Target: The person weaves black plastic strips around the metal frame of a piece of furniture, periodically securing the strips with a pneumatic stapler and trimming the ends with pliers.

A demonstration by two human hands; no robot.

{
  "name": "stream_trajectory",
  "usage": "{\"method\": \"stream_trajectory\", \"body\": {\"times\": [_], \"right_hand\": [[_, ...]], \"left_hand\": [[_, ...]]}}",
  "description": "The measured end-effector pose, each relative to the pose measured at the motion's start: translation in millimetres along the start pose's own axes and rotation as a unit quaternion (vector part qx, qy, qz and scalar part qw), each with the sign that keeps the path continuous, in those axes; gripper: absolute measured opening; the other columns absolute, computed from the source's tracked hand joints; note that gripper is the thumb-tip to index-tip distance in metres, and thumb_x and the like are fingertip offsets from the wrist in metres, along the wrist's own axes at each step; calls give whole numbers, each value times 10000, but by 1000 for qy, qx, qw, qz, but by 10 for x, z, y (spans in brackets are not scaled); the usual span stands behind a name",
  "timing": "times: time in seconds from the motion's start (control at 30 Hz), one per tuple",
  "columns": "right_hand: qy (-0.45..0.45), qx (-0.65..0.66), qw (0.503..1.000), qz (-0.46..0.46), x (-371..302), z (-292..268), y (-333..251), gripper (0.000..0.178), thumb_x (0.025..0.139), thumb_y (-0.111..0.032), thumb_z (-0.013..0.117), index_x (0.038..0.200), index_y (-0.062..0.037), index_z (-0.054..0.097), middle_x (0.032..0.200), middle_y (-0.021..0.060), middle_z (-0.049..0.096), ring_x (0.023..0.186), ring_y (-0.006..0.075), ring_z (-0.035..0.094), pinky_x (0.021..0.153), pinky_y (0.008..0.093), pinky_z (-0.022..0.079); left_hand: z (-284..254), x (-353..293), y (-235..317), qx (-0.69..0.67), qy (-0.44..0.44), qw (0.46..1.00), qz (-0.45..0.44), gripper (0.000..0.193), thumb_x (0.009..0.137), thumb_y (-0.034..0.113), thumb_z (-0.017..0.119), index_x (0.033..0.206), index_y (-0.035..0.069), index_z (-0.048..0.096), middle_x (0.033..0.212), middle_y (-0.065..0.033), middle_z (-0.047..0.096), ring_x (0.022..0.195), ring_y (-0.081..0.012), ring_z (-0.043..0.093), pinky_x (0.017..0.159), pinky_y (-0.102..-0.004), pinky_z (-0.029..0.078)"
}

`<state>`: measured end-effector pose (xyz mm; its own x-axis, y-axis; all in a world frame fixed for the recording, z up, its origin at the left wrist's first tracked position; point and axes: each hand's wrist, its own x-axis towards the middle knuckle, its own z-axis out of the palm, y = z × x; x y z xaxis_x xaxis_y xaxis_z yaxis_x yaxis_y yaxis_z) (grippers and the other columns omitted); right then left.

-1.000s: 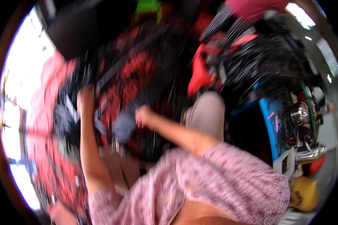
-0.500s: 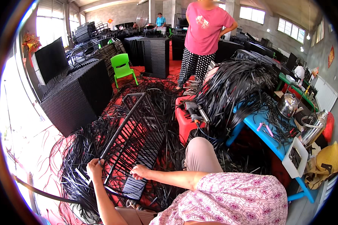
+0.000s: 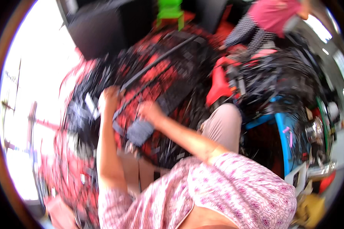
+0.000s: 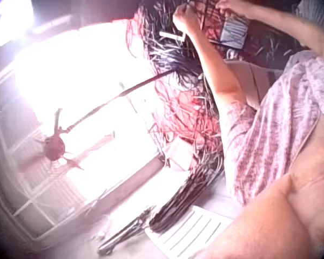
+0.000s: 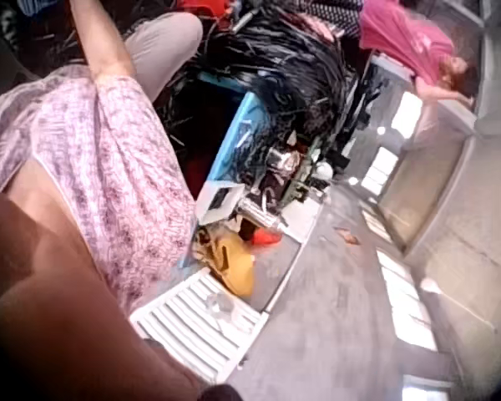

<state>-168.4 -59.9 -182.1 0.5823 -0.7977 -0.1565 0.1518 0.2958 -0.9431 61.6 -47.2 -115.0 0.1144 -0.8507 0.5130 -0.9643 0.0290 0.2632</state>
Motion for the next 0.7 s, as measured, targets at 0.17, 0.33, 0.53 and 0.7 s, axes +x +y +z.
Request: {"method": "stream_trajectory", "body": {"times": [0.17, 0.33, 0.53, 0.7], "right_hand": [[67, 47, 997, -9, 11, 237, -476, 163, 952, -155, 586, 991, -25, 676, 810, 28, 677, 588, 95, 624, 516, 218, 467], [55, -15, 989, -136, 290, 484, -787, 259, 951, -137, 587, 1126, 43, 651, 885, 51, 687, 716, 105, 636, 664, 245, 519], [69, -63, 974, -205, 607, 611, -958, 304, 910, -148, 676, 1138, 52, 664, 887, 54, 695, 709, 92, 623, 650, 239, 508], [18, -59, 976, -210, 728, 575, -1009, 257, 893, -211, 735, 1050, -8, 713, 884, 15, 706, 758, 69, 629, 644, 209, 478]], "left_hand": [[-373, 27, 430, -100, -82, 964, -233, 440, 750, 527, 748, 988, 157, 766, 874, -110, 727, 865, -320, 696, 740, -405, 530], [-468, 1, 463, -120, -91, 953, -264, 439, 747, 521, 758, 990, 156, 775, 766, -79, 722, 767, -246, 704, 706, -366, 521], [-423, 5, 439, -113, -82, 955, -263, 445, 751, 547, 747, 992, 174, 773, 747, -79, 708, 787, -274, 700, 720, -392, 526], [-453, 78, 400, -131, -92, 955, -248, 455, 774, 513, 747, 1028, 136, 767, 721, -72, 702, 679, -201, 682, 662, -336, 511]]}}
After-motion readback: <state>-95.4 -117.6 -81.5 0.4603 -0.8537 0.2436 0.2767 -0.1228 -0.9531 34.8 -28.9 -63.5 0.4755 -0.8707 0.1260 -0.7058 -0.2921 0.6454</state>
